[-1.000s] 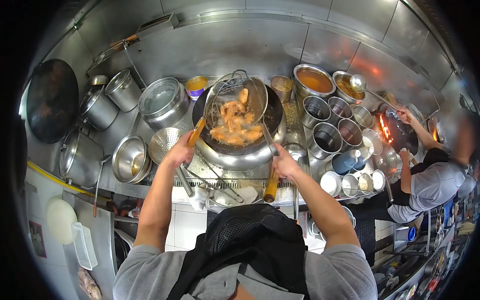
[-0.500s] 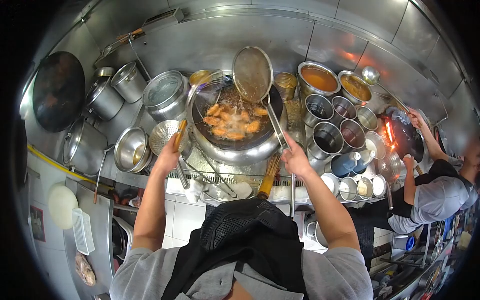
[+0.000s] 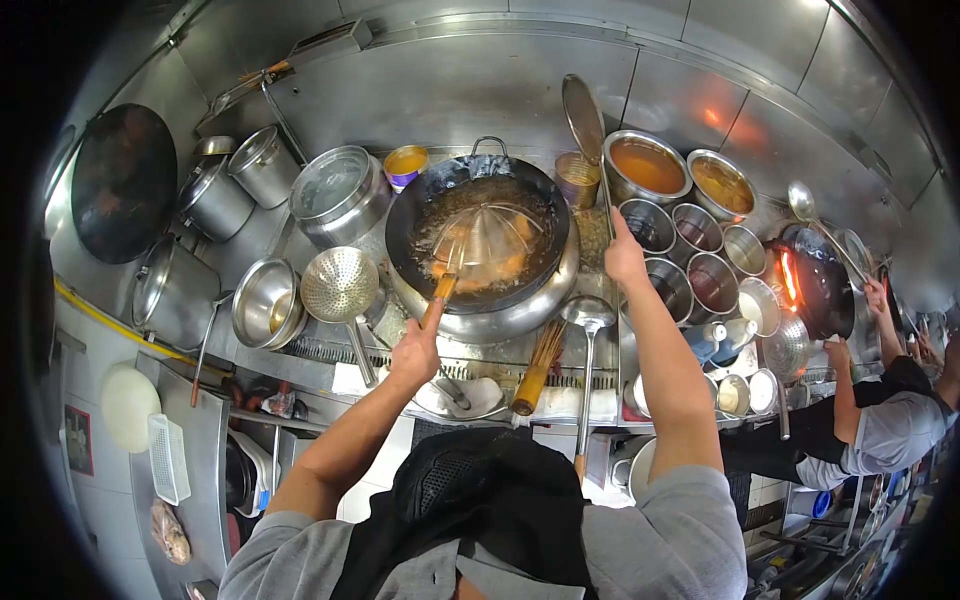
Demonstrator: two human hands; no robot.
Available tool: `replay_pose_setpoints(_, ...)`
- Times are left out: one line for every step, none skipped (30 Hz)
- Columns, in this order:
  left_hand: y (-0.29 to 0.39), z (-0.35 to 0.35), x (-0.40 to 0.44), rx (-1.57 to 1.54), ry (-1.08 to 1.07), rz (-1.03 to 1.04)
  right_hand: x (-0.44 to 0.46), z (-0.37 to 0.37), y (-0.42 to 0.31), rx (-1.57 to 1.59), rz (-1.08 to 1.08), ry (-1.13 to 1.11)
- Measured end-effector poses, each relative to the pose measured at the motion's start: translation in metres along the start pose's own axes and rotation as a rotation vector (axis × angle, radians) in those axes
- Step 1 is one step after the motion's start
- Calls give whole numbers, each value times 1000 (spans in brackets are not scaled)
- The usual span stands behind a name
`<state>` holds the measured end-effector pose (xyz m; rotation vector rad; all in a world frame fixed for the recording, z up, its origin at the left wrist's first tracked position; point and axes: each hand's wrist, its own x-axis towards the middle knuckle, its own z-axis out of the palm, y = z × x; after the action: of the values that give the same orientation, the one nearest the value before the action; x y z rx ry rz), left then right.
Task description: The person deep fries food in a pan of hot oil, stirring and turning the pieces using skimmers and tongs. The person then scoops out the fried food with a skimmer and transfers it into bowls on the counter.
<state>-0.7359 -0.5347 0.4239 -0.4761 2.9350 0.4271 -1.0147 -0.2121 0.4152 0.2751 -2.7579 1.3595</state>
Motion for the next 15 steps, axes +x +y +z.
replay_pose_setpoints(-4,5,0,59,31,19,13,8,16,-313,-207,122)
replay_pose_setpoints(-9,5,-1,54,26,16,16,7,11,-317,-206,115)
replay_pose_setpoints(-17,2,-1,91,31,23,17,7,-1,-359,-58,7)
replay_pose_setpoints(-27,-1,-2,127,37,28,19,10,-6,-400,88,-103)
replay_pose_setpoints(-39,-1,-3,148,22,1,25,17,3,-421,73,-97)
replay_pose_setpoints(-51,-5,-7,146,38,0,25,17,-2,-423,62,-105)
replay_pose_setpoints(-62,-8,-8,161,29,-12,22,17,-10,-385,64,-109)
replay_pose_setpoints(-73,-11,-8,175,19,-27,18,20,-18,-347,66,-116)
replay_pose_setpoints(-87,-11,-8,167,20,-46,14,26,-23,-310,6,-74)
replay_pose_setpoints(-102,-8,-6,157,33,-22,9,33,-34,-314,-6,-90)
replay_pose_setpoints(-115,-2,-6,149,44,4,4,40,-45,-222,-110,-45)
replay_pose_setpoints(-126,4,-9,143,40,-8,-5,45,-61,-129,-210,2)
replay_pose_setpoints(-136,8,-12,106,129,54,-19,51,-81,34,-171,-118)
replay_pose_setpoints(-146,10,-16,71,219,114,-42,52,-121,33,-179,-130)
replay_pose_setpoints(-149,3,-25,-32,241,99,-72,49,-174,299,-48,-266)
